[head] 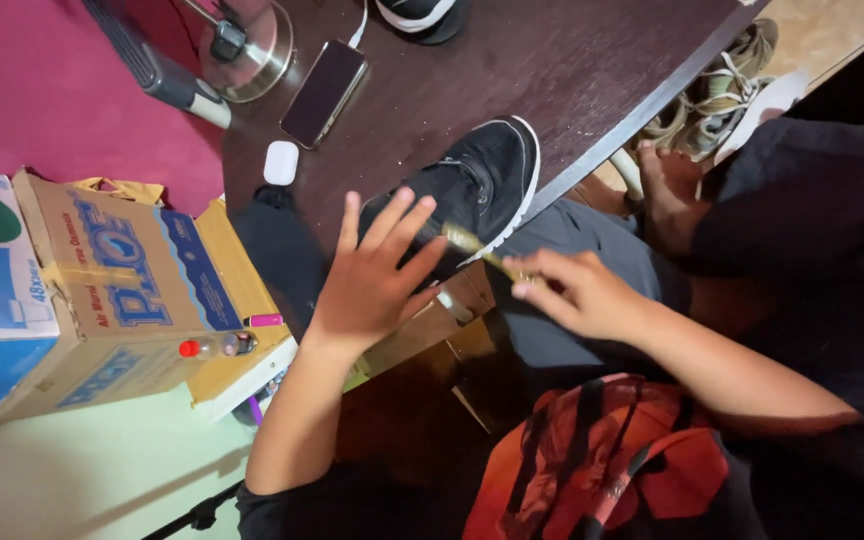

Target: The person cleans a black sneaker using a toothbrush, scrubbing the upper mesh, laces, and white sole. The shoe is rotated to access different sides, and the brush is dipped into a green bowl of water to wet the bristles before continuing to scrub.

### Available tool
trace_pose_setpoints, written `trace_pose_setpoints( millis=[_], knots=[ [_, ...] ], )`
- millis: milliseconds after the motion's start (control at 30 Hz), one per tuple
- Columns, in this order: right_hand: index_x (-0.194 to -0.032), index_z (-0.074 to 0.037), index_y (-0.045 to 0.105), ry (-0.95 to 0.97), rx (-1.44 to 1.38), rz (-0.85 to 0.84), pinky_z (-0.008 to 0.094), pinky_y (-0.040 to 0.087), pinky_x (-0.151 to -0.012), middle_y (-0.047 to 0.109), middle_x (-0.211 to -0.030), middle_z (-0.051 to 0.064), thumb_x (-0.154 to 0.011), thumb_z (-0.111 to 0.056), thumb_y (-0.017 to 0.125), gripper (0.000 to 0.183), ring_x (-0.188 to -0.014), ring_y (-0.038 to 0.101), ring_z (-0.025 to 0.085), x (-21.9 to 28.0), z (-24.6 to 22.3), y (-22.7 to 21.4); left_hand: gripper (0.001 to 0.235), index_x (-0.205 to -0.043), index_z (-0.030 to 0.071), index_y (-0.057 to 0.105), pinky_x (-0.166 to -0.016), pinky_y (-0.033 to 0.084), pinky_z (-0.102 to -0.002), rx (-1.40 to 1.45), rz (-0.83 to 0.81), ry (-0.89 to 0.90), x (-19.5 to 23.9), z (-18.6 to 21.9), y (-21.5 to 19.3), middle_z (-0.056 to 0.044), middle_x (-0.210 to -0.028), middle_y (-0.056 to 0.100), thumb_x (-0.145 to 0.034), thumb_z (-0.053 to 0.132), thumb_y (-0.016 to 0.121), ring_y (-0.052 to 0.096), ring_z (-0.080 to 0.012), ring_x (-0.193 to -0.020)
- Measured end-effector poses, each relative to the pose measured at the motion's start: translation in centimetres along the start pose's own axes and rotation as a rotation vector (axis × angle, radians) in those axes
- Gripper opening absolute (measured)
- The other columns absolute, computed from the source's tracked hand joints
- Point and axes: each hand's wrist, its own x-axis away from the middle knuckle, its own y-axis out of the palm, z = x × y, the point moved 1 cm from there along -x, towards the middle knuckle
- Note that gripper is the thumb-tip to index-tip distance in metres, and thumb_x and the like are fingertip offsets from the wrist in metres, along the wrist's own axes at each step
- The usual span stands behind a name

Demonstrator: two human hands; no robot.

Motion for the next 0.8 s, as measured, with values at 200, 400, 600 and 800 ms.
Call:
trace_pose_setpoints(
  millis=[200, 400, 600, 800],
  knots=[
    [-0.111, -0.007, 0.075, 0.016, -0.066, -0.015, 0.032, 0.051, -0.040, 0.073, -0.067, 0.014, -0.093, -0.016, 0.072, 0.021, -0.047, 0.068, 0.025, 0.2, 0.6, 0.6, 0.025, -0.110, 0.015, 0.067, -0.107, 0.045, -0.052, -0.049, 0.134, 0.105, 0.2, 0.0, 1.6, -0.003, -0.115, 0.063, -0.099, 0.037, 0.064, 0.061, -0.0236, -0.119],
    [-0.106, -0.005, 0.072, -0.042, 0.072, 0.045, 0.046, 0.059, -0.053, 0.077, -0.082, 0.019, -0.096, -0.017, 0.067, 0.016, -0.066, 0.075, 0.038, 0.4, 1.1, 0.2, 0.013, -0.097, 0.014, 0.065, -0.091, 0.043, -0.051, -0.069, 0.244, 0.119, -0.9, 0.3, 0.3, -0.003, -0.099, 0.058, -0.099, 0.026, 0.062, 0.061, -0.0240, -0.104],
    [-0.104, -0.003, 0.071, -0.027, 0.128, 0.103, 0.047, 0.061, -0.067, 0.079, -0.097, 0.020, -0.097, -0.015, 0.068, 0.015, -0.082, 0.076, 0.039, -0.8, 0.3, -0.1, 0.013, -0.090, 0.014, 0.063, -0.083, 0.045, -0.045, -0.119, 0.322, 0.124, -1.6, 0.5, 0.1, -0.002, -0.095, 0.056, -0.100, 0.022, 0.065, 0.060, -0.0219, -0.094],
    [-0.116, -0.007, 0.071, -0.010, 0.170, 0.136, 0.037, 0.058, -0.059, 0.076, -0.076, 0.010, -0.098, -0.018, 0.069, 0.022, -0.064, 0.074, 0.030, -1.0, 1.9, -0.6, 0.016, -0.085, 0.011, 0.061, -0.078, 0.049, -0.038, -0.104, 0.397, 0.163, -2.2, 0.3, -1.1, -0.003, -0.091, 0.054, -0.101, 0.010, 0.061, 0.060, -0.0226, -0.089]
  ],
)
